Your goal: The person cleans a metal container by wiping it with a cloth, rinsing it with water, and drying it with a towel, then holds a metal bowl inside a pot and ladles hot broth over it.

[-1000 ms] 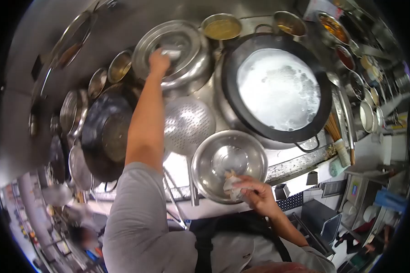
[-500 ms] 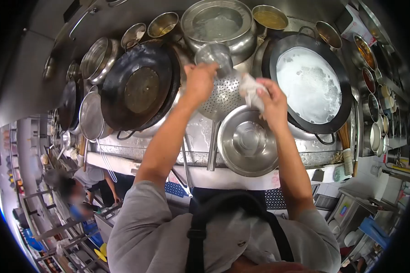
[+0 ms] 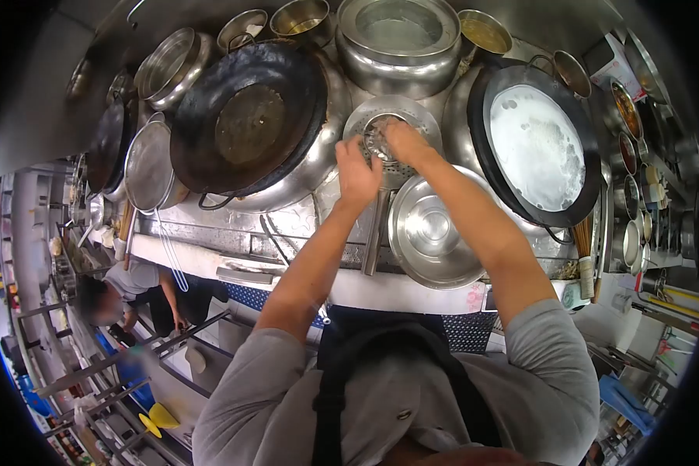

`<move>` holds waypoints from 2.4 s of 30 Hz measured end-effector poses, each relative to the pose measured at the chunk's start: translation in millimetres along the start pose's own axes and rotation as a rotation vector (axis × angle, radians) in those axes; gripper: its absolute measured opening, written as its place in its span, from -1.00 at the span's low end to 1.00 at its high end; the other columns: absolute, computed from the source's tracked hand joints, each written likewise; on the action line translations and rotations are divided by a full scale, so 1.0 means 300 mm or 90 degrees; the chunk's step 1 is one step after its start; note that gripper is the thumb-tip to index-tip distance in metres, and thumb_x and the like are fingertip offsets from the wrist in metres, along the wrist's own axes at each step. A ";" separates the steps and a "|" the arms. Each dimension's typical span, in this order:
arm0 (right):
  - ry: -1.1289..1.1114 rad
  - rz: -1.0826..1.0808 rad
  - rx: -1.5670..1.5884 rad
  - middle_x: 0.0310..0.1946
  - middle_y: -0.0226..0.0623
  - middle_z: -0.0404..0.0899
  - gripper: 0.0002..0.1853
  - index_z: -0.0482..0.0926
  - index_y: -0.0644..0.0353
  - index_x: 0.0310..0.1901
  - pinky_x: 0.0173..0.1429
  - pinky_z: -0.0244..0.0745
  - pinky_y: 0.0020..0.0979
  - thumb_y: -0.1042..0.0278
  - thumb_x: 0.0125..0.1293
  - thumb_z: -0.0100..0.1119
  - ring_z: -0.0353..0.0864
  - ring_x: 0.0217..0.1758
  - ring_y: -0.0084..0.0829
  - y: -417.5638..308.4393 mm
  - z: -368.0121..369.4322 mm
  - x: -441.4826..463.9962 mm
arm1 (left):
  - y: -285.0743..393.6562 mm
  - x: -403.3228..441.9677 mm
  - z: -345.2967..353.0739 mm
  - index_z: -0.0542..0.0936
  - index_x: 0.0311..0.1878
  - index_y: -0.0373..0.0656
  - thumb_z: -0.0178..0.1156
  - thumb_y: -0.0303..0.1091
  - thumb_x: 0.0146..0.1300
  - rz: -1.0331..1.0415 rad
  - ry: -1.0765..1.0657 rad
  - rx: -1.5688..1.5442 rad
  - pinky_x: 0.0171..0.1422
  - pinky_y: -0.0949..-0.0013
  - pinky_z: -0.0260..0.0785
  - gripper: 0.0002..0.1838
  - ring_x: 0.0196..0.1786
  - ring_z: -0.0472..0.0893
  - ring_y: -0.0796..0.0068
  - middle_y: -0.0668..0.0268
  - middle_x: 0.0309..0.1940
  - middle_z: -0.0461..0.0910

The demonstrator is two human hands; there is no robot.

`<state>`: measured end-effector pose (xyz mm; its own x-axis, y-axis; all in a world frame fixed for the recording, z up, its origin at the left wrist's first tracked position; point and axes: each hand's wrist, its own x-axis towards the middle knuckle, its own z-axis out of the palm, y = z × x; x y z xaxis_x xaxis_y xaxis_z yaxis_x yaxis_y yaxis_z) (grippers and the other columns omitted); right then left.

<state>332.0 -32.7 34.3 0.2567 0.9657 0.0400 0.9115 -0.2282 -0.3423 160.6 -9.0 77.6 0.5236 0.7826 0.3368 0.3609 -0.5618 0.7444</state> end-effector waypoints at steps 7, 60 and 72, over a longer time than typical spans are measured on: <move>-0.120 0.093 0.121 -0.11 0.10 0.69 -0.73 0.69 0.25 -0.07 0.13 0.56 -0.05 0.37 0.25 0.18 0.68 0.02 0.08 -0.041 0.059 0.106 | -0.069 0.055 0.085 0.56 0.17 -0.33 0.14 -0.36 0.38 -0.307 -0.079 -0.271 0.12 -0.09 0.49 -0.65 -0.06 0.65 -0.25 -0.19 -0.16 0.63; 0.404 0.289 0.582 0.07 -0.01 0.63 -0.67 0.58 0.37 0.13 0.21 0.53 -0.22 0.42 0.40 0.18 0.65 0.08 -0.16 -0.049 -0.265 -0.124 | -0.028 0.163 0.143 0.48 0.17 -0.29 0.08 -0.60 0.41 -0.553 -0.117 -0.383 -0.58 0.52 0.53 -0.71 -0.42 0.63 0.47 0.12 -0.19 0.60; -0.089 0.239 0.659 -0.28 -0.17 0.73 -0.57 0.71 0.22 -0.06 -0.14 0.57 -0.23 0.00 0.27 0.29 0.70 -0.27 -0.24 0.163 -0.208 0.100 | -0.045 0.079 0.115 0.49 -0.04 -0.16 -0.07 -0.47 0.49 -0.684 -0.238 -0.810 -0.69 0.63 0.14 -0.86 -0.62 0.32 0.62 0.27 -0.34 0.51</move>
<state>404.3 -22.6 77.5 0.3624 0.8776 -0.3137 0.0580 -0.3572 -0.9322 194.8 7.9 55.8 0.6797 0.4327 -0.5923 -0.0543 0.8349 0.5477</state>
